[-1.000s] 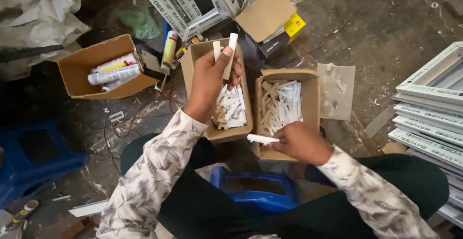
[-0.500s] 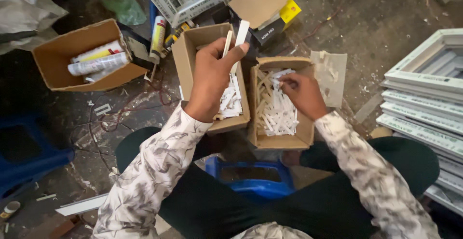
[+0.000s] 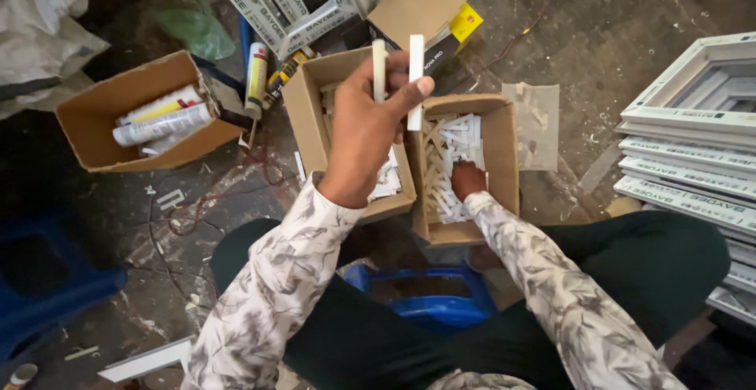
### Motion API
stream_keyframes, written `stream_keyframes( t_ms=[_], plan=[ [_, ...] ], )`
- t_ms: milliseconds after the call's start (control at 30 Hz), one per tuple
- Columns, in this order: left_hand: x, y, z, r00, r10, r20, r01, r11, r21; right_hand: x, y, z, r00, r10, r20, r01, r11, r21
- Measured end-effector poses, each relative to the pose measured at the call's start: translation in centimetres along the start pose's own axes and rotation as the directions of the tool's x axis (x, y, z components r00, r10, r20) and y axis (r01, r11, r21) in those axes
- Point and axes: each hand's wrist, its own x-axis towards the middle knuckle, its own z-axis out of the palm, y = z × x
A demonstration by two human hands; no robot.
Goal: The person sits on a stool and sorts small white plastic pieces from one cardboard box into another. They pick up pieces, inspect them, and place them into the second box, occasionally handling multiple pieces at once.
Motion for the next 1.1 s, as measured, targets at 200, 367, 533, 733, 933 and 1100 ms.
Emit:
stream_keyframes(
  t_ms=[200,367,533,733,933,1100],
  plan=[
    [0.9,-1.2,0.5,0.992,-0.086,0.093,0.082,0.996,0.043,-0.9,-0.1,-2.2,0.988,-0.098,0.116,0.115,0.982,-0.149],
    [1.6,-1.5,1.4,0.974,-0.098,0.202,0.101,0.995,-0.008,-2.2,0.1,-3.2,0.970,-0.236,0.065,0.244,0.932,-0.266],
    [2.2,-2.4,1.6,0.964,-0.076,0.256,0.088,0.995,-0.038,-1.1,0.7,-3.4,0.918,-0.186,0.349,0.217,0.975,-0.050],
    [2.3,-3.7,2.0,0.950,-0.118,0.288,0.131,0.991,-0.026,-0.2,2.6,-9.8,0.900,-0.401,0.173,0.394,0.916,0.075],
    [1.8,-3.8,2.5,0.946,-0.154,0.286,0.174,0.984,-0.045,-7.8,2.3,-22.6,0.842,-0.154,-0.517,0.453,0.723,0.522],
    [0.6,-4.4,2.2,0.958,-0.144,0.247,0.134,0.989,0.056,-11.5,-0.2,-25.8,0.764,-0.196,-0.615,0.580,0.627,0.520]
  ],
)
